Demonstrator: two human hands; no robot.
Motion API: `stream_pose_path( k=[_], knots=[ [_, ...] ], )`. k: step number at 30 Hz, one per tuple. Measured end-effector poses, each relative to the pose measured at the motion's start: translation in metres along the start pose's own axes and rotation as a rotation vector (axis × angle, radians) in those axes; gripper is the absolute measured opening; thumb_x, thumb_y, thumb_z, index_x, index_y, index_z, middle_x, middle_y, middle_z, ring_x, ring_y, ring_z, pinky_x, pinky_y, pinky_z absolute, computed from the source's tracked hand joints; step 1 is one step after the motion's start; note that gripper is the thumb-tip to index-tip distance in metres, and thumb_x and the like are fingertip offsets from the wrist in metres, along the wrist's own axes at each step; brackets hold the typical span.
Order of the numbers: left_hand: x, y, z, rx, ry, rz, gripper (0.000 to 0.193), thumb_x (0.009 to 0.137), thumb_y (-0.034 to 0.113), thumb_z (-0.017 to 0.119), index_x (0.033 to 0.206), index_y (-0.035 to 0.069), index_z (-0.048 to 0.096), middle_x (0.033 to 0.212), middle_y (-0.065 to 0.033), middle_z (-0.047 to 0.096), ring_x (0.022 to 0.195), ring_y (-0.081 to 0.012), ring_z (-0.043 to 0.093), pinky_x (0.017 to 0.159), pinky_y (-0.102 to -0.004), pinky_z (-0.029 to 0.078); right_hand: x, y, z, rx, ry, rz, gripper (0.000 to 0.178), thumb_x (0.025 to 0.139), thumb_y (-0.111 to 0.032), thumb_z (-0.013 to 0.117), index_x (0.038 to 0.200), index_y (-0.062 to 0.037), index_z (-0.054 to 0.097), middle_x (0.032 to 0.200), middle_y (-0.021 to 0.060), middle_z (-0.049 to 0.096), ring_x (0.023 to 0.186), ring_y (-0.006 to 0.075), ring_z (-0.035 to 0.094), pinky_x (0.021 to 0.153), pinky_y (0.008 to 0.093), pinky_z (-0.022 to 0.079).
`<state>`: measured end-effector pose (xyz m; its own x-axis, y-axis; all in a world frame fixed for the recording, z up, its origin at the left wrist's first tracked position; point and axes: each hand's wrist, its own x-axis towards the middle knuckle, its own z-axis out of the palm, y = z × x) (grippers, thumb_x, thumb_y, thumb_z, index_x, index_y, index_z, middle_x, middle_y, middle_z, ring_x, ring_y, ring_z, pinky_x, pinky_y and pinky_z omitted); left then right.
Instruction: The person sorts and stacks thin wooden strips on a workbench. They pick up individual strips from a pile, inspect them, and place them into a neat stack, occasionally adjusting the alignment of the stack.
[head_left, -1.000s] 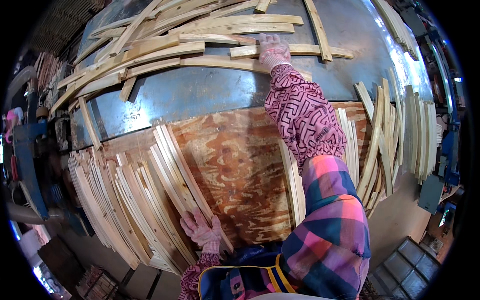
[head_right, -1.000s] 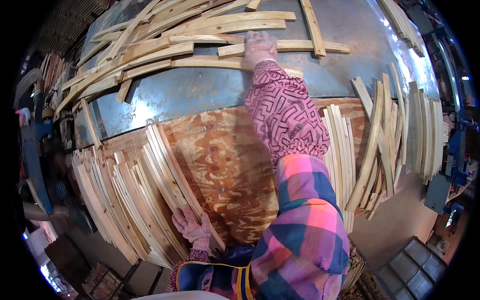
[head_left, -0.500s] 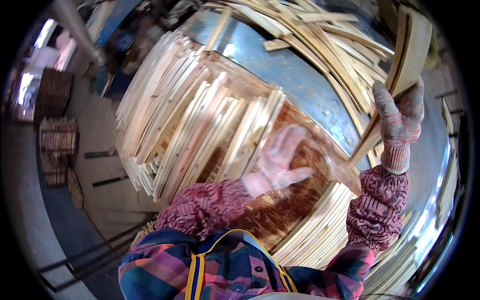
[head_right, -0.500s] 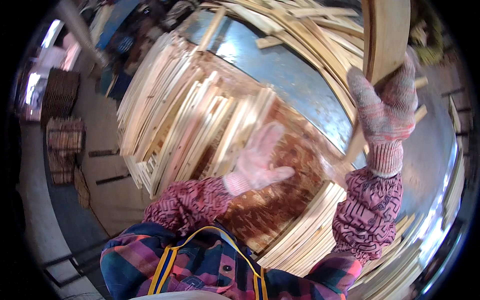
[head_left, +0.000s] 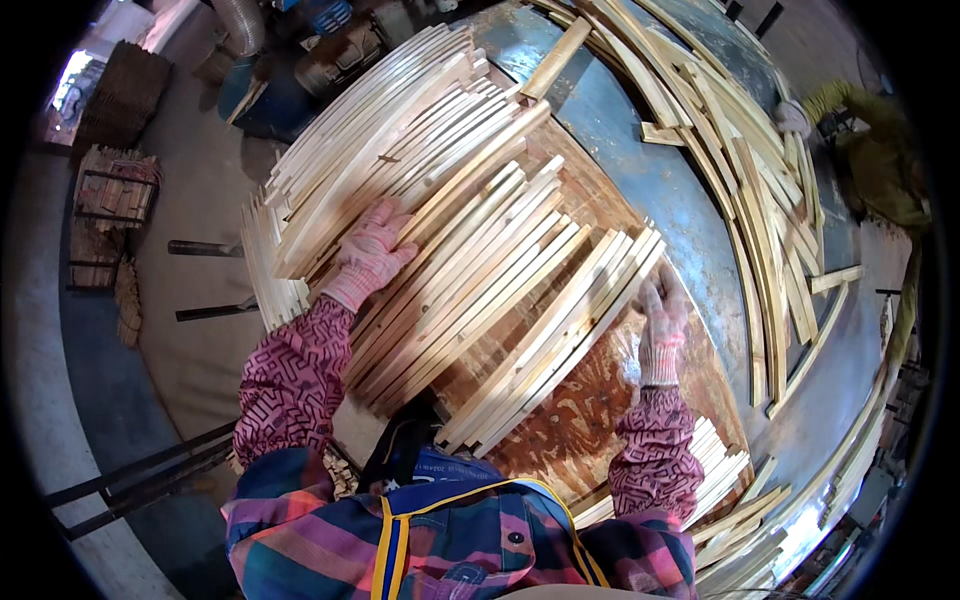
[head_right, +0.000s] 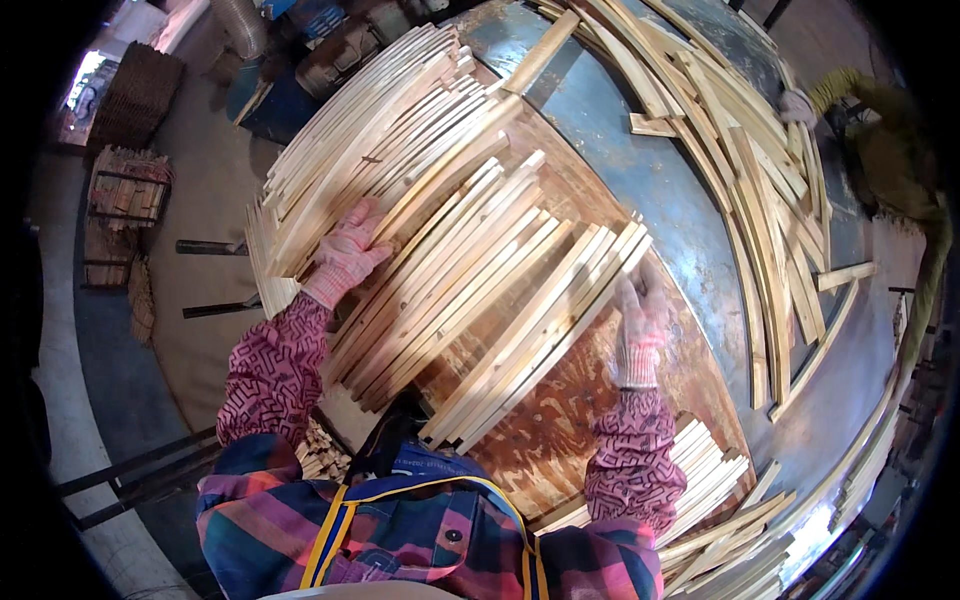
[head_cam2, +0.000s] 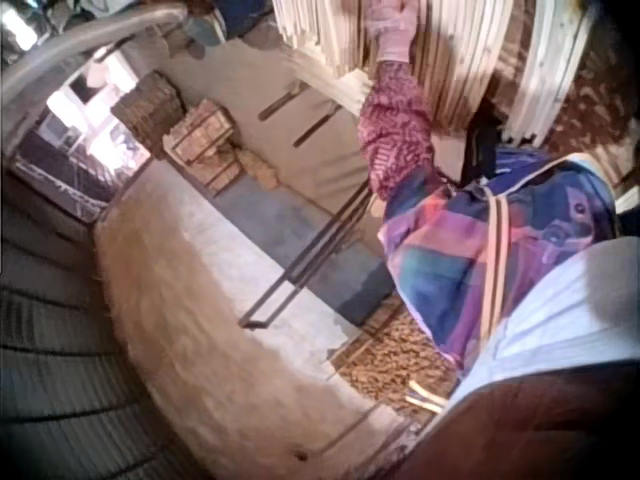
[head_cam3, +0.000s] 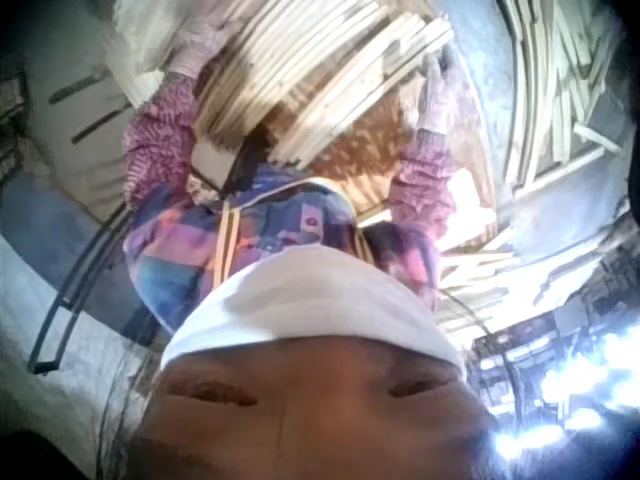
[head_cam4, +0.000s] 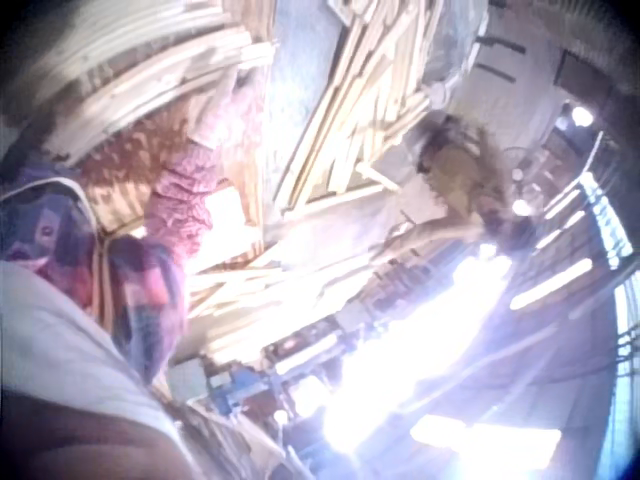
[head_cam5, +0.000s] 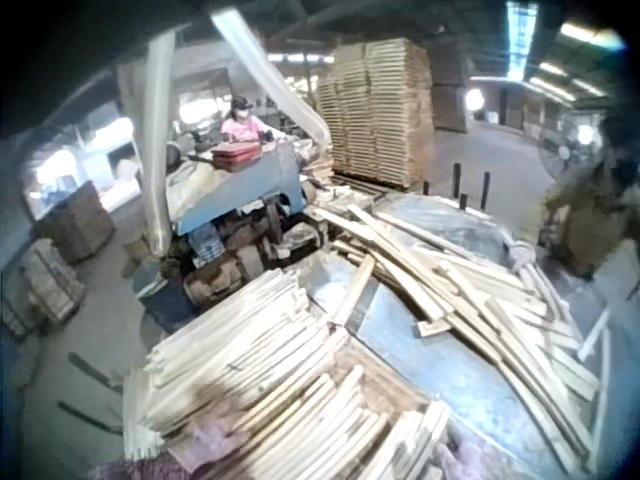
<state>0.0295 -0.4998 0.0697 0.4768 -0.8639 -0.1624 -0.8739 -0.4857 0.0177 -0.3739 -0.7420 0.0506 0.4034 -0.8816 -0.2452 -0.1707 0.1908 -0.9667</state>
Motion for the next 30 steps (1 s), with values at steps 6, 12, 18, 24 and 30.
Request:
stream_pose_path(
  k=[6, 12, 18, 24, 30],
  knots=[
    [0.039, -0.014, 0.018, 0.041, 0.045, -0.001, 0.077, 0.086, 0.043, 0.068, 0.153, 0.021, 0.037, 0.161, -0.0150, 0.020, 0.147, -0.0402, 0.020, 0.119, -0.0502, 0.024, -0.010, 0.006, 0.006, 0.102, 0.184, 0.050, 0.053, 0.098, -0.017, 0.063, 0.143, 0.0049, 0.045, 0.101, 0.0050, 0.063, 0.083, 0.0111, 0.062, 0.072, 0.0281, 0.056],
    [0.060, -0.009, 0.016, 0.115, -0.125, -0.095, 0.083, 0.088, 0.050, 0.064, 0.156, 0.023, 0.025, 0.162, -0.0138, 0.018, 0.149, -0.0360, 0.014, 0.123, -0.0478, 0.003, -0.001, -0.002, 0.035, 0.095, 0.134, 0.001, 0.051, 0.098, -0.016, 0.064, 0.140, 0.0061, 0.048, 0.098, 0.0052, 0.063, 0.079, 0.0114, 0.061, 0.070, 0.0271, 0.055],
    [0.050, -0.005, -0.008, 0.023, -0.002, -0.054, 0.084, 0.080, 0.044, 0.075, 0.152, 0.021, 0.036, 0.157, -0.0135, 0.027, 0.145, -0.0408, 0.022, 0.121, -0.0513, 0.019, 0.052, -0.016, 0.061, -0.072, 0.072, 0.009, 0.050, 0.098, -0.020, 0.062, 0.140, 0.0019, 0.050, 0.100, 0.0059, 0.064, 0.079, 0.0121, 0.061, 0.067, 0.0258, 0.055],
    [0.029, 0.019, -0.014, -0.165, 0.313, 0.166, 0.074, 0.076, 0.032, 0.077, 0.141, 0.010, 0.049, 0.143, -0.0205, 0.041, 0.131, -0.0467, 0.039, 0.109, -0.0573, 0.036, 0.197, -0.031, 0.126, -0.330, -0.023, -0.027, 0.053, 0.096, -0.030, 0.062, 0.139, -0.0002, 0.053, 0.106, 0.0103, 0.069, 0.081, 0.0140, 0.064, 0.070, 0.0298, 0.055],
    [-0.034, 0.004, -0.001, -0.175, 0.319, 0.028, 0.068, 0.079, 0.033, 0.076, 0.139, 0.010, 0.052, 0.142, -0.0199, 0.045, 0.129, -0.0469, 0.043, 0.107, -0.0558, 0.041, 0.339, -0.055, 0.220, -0.467, -0.026, 0.109, 0.052, 0.087, -0.041, 0.066, 0.121, -0.0013, 0.065, 0.096, 0.0148, 0.072, 0.085, 0.0224, 0.071, 0.072, 0.0363, 0.055]
  ],
)
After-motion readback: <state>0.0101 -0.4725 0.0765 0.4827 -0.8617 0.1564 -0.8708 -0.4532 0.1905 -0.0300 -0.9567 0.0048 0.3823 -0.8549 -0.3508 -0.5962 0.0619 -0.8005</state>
